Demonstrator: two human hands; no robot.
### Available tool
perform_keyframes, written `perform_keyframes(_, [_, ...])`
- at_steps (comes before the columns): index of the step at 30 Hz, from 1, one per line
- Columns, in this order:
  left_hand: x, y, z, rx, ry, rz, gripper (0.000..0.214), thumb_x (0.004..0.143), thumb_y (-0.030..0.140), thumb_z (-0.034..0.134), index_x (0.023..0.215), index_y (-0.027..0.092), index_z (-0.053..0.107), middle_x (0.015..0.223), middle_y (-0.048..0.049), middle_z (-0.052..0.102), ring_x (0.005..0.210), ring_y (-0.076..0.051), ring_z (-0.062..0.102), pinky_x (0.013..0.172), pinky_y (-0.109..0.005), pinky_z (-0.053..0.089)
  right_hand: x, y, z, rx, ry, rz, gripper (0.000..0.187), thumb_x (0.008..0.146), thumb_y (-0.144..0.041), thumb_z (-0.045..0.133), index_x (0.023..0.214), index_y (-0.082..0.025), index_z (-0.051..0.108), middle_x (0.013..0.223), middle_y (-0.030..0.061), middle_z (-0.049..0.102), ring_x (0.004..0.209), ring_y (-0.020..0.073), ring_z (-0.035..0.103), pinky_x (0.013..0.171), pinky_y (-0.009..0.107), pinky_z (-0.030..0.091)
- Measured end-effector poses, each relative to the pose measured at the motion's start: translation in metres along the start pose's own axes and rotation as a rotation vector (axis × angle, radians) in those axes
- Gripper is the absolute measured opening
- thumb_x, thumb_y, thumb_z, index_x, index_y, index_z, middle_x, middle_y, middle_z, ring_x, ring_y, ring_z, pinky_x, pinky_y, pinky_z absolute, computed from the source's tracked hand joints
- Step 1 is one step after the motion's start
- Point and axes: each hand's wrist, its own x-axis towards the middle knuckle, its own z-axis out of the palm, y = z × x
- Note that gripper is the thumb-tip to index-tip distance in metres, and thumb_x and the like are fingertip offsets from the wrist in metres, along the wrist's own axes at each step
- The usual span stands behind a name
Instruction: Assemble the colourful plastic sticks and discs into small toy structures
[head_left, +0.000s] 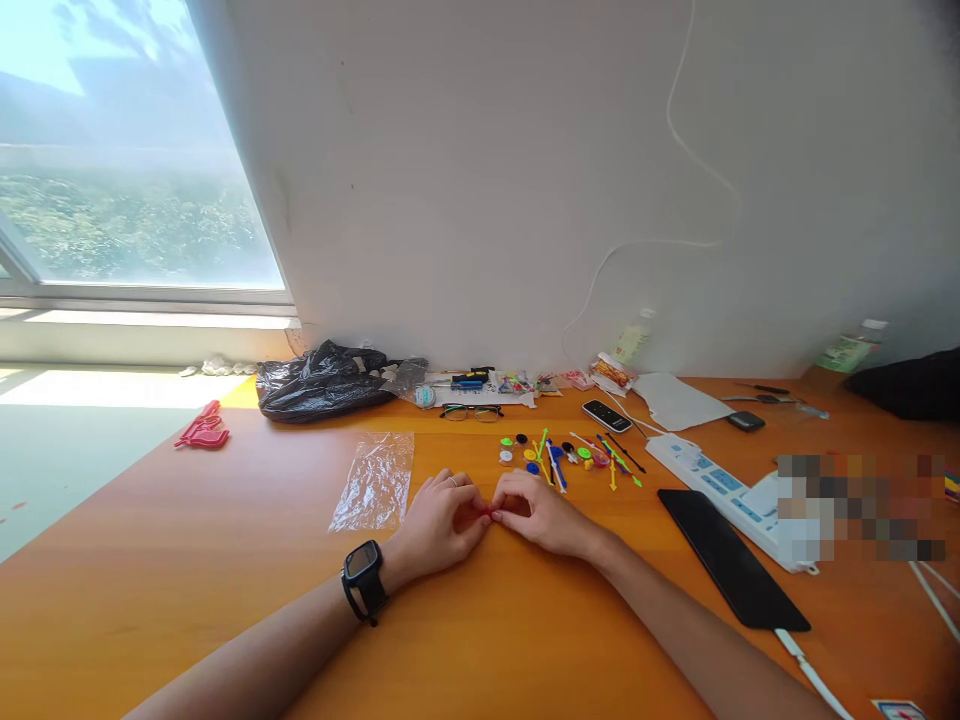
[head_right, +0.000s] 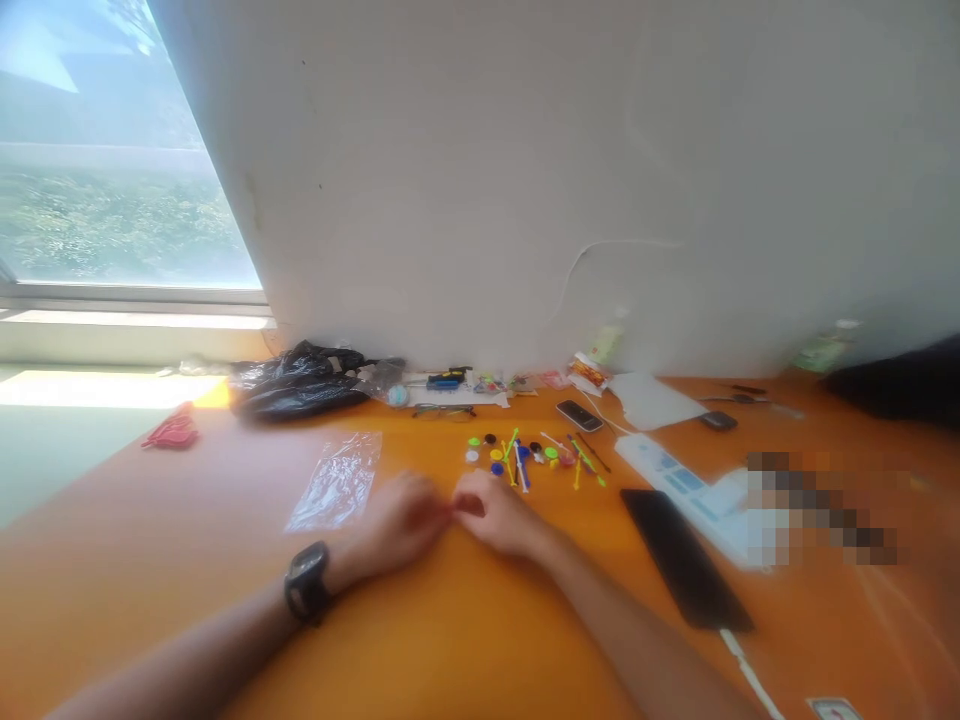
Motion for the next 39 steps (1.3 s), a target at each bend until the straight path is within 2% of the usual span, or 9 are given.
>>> perform_keyframes(2, [-0.002,0.001,-0.002,-0.040,-0.009,0.027,0.010,0.088,0.031,0.071,0.093,0.023,0.068,0.097,-0.0055,0.071,0.091,-0.025,0.062,0.081,-0.038,0.044,-0.001,-0.001,-0.002,0.029,-0.004,0.021,0.004,0.091,-0.023,0.073,0.089,-0.019,0.073,0.090,0.0034,0.068,0.085,0.0189,0.061,0.078,0.031,0.047])
perform_keyframes(5, [-0.003,0.000,-0.006,-0.168,0.011,0.027,0.032,0.085,0.036,0.076,0.114,0.026,0.067,0.111,-0.0061,0.070,0.103,-0.027,0.062,0.092,-0.041,0.046,-0.001,-0.002,-0.008,0.052,0.066,0.022,0.015,0.088,-0.030,0.076,0.098,-0.019,0.074,0.097,0.0050,0.069,0.088,0.0202,0.061,0.079,0.032,0.046])
perform_keyframes(8, [-0.003,-0.002,-0.011,-0.332,0.122,-0.090,0.034,0.091,0.040,0.069,0.122,0.026,0.065,0.116,-0.0067,0.070,0.108,-0.027,0.062,0.097,-0.041,0.047,0.001,-0.003,-0.014,0.088,0.150,0.055,0.025,0.094,-0.041,0.069,0.103,-0.018,0.075,0.093,0.0054,0.068,0.083,0.0199,0.059,0.074,0.032,0.045])
perform_keyframes(11, [-0.001,-0.006,-0.014,-0.435,0.251,-0.223,0.028,0.098,0.043,0.056,0.116,0.024,0.066,0.114,-0.0078,0.070,0.105,-0.026,0.063,0.096,-0.042,0.048,0.002,-0.001,-0.019,0.182,0.117,0.166,0.043,0.100,-0.055,0.057,0.100,-0.017,0.076,0.076,0.0024,0.063,0.067,0.0167,0.053,0.063,0.030,0.039])
perform_keyframes(14, [0.001,-0.010,-0.015,-0.476,0.343,-0.310,0.028,0.100,0.044,0.050,0.107,0.023,0.068,0.112,-0.0075,0.071,0.108,-0.027,0.062,0.098,-0.042,0.047,0.002,0.002,-0.024,0.271,-0.043,0.285,0.068,0.103,-0.068,0.040,0.076,-0.016,0.075,0.057,0.0006,0.053,0.056,0.0144,0.046,0.058,0.029,0.034])
perform_keyframes(17, [0.003,-0.010,-0.017,-0.485,0.389,-0.345,0.029,0.100,0.045,0.048,0.102,0.023,0.067,0.109,-0.0066,0.070,0.111,-0.027,0.062,0.099,-0.040,0.046,0.001,0.001,-0.031,0.361,-0.133,0.331,0.086,0.103,-0.074,0.025,0.044,-0.019,0.055,0.043,0.0006,0.040,0.048,0.0123,0.037,0.056,0.031,0.030])
perform_keyframes(19, [0.004,-0.009,-0.018,-0.482,0.389,-0.346,0.030,0.100,0.046,0.046,0.100,0.023,0.066,0.107,-0.0065,0.070,0.110,-0.027,0.062,0.098,-0.039,0.047,0.002,-0.001,-0.034,0.390,-0.075,0.312,0.086,0.102,-0.076,0.024,0.040,-0.021,0.044,0.041,0.0003,0.036,0.047,0.0116,0.035,0.056,0.031,0.027])
perform_keyframes(23, [0.004,-0.007,-0.020,-0.459,0.374,-0.328,0.031,0.101,0.046,0.044,0.099,0.022,0.064,0.104,-0.0063,0.069,0.107,-0.026,0.063,0.097,-0.038,0.048,0.003,-0.004,-0.035,0.389,0.010,0.292,0.084,0.102,-0.076,0.027,0.040,-0.020,0.042,0.042,-0.0015,0.030,0.047,0.0113,0.033,0.055,0.032,0.024])
perform_keyframes(39, [0.004,-0.010,-0.017,-0.456,0.383,-0.308,0.029,0.101,0.044,0.046,0.092,0.021,0.063,0.097,-0.0054,0.069,0.095,-0.023,0.064,0.090,-0.036,0.048,0.004,-0.002,-0.033,0.369,0.070,0.330,0.086,0.103,-0.076,0.023,0.039,-0.021,0.040,0.043,-0.0010,0.031,0.049,0.0119,0.034,0.059,0.032,0.030])
